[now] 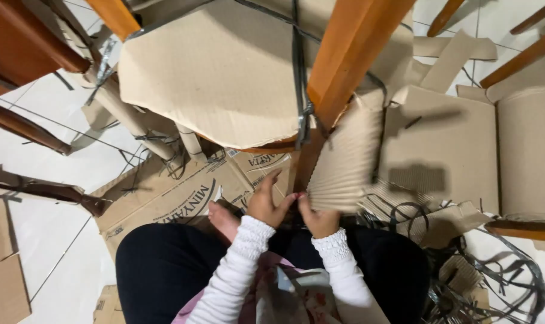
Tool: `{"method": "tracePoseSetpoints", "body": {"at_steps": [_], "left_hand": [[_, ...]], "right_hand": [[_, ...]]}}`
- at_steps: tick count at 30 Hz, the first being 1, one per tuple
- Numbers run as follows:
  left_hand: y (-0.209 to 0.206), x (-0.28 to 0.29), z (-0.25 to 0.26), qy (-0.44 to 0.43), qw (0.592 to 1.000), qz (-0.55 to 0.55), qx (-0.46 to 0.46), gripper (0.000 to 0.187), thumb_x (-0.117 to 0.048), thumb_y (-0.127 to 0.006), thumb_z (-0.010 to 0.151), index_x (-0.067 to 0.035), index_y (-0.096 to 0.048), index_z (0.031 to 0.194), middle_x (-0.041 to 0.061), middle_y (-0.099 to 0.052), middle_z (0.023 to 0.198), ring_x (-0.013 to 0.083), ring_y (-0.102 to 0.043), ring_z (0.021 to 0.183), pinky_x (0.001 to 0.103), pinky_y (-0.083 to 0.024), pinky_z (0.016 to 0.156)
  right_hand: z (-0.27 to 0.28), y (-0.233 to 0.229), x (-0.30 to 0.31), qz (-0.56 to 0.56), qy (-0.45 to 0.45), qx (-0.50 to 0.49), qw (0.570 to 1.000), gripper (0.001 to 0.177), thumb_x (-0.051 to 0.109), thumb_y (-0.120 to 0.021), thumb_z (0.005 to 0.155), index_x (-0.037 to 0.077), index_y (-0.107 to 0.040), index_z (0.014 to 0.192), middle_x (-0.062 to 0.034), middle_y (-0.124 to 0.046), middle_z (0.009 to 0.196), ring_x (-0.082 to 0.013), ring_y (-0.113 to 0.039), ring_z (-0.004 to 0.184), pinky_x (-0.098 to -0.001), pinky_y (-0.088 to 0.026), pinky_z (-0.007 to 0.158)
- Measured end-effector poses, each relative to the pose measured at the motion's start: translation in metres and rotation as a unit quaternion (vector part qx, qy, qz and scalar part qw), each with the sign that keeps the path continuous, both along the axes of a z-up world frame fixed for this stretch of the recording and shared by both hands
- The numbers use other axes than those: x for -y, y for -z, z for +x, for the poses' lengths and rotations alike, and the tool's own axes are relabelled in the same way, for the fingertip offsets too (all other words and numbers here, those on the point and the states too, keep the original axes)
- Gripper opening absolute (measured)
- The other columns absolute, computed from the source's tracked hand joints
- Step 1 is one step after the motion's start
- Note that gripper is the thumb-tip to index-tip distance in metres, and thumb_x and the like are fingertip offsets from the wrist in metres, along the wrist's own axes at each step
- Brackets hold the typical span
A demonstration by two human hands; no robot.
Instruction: Wrapping a chair leg with cardboard and securing it with string
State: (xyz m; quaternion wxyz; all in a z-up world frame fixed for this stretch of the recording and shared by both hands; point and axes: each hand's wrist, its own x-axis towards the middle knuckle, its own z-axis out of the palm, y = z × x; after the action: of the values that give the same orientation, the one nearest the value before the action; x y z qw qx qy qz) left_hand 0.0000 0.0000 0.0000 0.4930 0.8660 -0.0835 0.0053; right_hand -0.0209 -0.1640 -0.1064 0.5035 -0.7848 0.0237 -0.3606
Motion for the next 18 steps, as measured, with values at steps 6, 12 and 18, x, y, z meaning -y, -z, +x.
{"method": "tracePoseSetpoints", "body": {"at_steps": [6,12,18], "left_hand": [[0.018,0.028,0.014,0.019,0.986,-0.099,0.136,0.069,-0.015,-0.075,0.087,-0.006,-0.048,0.15,0.03,-0.06,0.133,0.0476,-0.06,0.122,0.055,-0.051,0.105],[0.106,0.036,0.067,0.029,0.985,0.025,0.17,0.056,-0.008,-0.07,0.072,0.006,-0.057,0.125,0.022,-0.066,0.104,0.043,-0.068,0.1,0.047,-0.056,0.093],[0.068,0.023,0.068,0.093,0.981,0.035,0.165,0.056,-0.003,-0.07,0.066,0.005,-0.065,0.121,0.023,-0.063,0.116,0.0439,-0.064,0.113,0.044,-0.051,0.104]], "right_hand": [[0.001,-0.098,0.008,0.132,-0.205,-0.201,0.949,0.025,0.006,-0.09,0.063,-0.002,-0.068,0.071,-0.0113,-0.06,0.05,-0.0157,-0.054,0.04,-0.0323,-0.049,0.04],[0.041,-0.08,-0.01,0.133,-0.13,-0.064,0.98,0.042,0.016,-0.102,0.066,0.003,-0.064,0.077,-0.0016,-0.05,0.073,-0.013,-0.067,0.062,-0.0259,-0.058,0.064],[0.054,-0.091,-0.022,0.134,-0.036,-0.069,0.988,0.033,0.017,-0.099,0.071,0.005,-0.069,0.073,-0.0024,-0.061,0.056,-0.0073,-0.064,0.057,-0.0205,-0.053,0.052]]}}
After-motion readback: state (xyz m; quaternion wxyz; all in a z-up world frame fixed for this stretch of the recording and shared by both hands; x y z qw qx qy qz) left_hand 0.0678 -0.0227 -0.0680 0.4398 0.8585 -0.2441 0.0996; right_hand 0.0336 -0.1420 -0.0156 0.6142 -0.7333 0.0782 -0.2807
